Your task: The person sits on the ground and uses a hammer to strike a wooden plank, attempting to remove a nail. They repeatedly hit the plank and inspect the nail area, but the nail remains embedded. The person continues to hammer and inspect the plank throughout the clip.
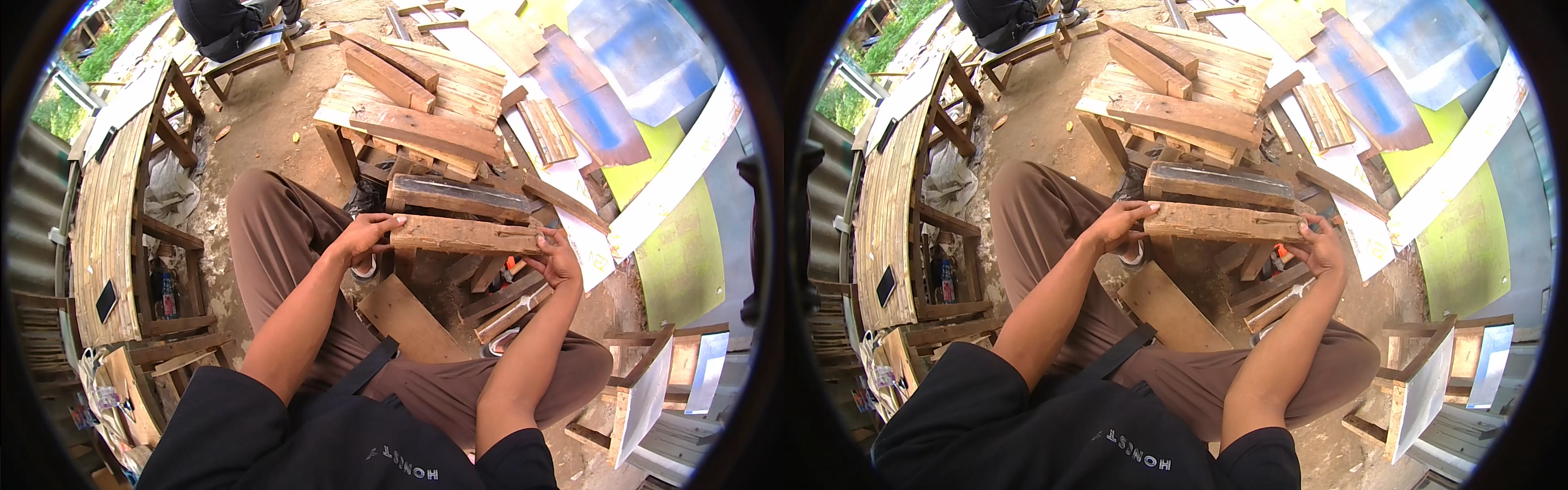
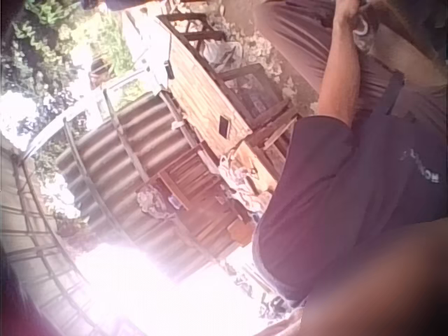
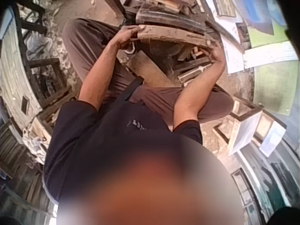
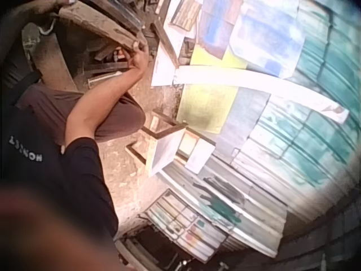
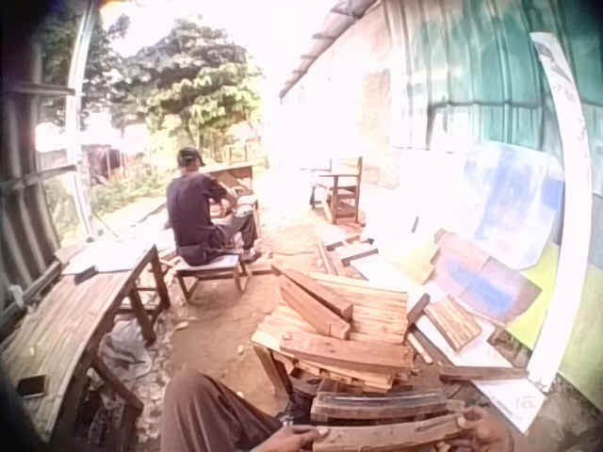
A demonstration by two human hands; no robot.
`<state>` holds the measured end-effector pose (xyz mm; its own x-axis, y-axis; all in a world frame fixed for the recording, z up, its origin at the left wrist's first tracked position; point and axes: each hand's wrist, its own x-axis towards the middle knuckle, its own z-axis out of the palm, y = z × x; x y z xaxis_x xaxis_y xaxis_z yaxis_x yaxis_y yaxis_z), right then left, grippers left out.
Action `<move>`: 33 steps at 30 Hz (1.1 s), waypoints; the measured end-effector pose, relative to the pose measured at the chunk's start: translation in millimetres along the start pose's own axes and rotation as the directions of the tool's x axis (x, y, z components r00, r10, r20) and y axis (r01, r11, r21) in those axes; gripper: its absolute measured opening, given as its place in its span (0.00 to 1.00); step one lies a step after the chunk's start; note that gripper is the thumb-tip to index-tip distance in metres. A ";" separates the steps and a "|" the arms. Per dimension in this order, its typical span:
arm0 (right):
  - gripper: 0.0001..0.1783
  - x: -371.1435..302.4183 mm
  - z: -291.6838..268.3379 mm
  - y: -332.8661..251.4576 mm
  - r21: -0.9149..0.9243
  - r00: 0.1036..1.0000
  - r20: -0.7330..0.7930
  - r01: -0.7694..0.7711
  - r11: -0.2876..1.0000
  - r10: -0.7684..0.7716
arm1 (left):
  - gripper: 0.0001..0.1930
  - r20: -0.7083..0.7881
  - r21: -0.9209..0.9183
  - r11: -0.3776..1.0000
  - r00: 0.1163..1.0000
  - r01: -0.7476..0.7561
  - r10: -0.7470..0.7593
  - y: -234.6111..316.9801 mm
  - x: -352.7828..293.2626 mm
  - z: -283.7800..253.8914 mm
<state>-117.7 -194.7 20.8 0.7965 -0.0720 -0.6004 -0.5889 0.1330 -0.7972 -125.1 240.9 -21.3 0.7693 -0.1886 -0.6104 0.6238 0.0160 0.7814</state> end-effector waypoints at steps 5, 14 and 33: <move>0.20 -1.0 -0.2 -0.8 -0.001 1.000 -0.025 -0.012 1.000 0.012 | 0.28 0.013 0.006 1.000 1.000 0.010 -0.010 1.0 -0.7 -0.2; 0.15 4.6 0.4 3.0 0.004 0.997 -0.071 -0.041 0.999 0.041 | 0.21 0.028 -0.007 1.000 0.999 0.023 -0.023 -0.6 1.9 0.7; 0.13 6.3 -4.3 5.2 0.001 0.996 -0.084 -0.034 0.999 0.034 | 0.20 0.162 0.607 0.613 0.834 -0.506 0.527 27.4 -24.5 16.6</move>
<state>-116.3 -198.8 12.5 0.7617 -0.1497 -0.6303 -0.6156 0.1362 -0.7762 -129.0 229.7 17.2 0.9483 -0.3081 -0.0759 -0.0901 -0.4909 0.8665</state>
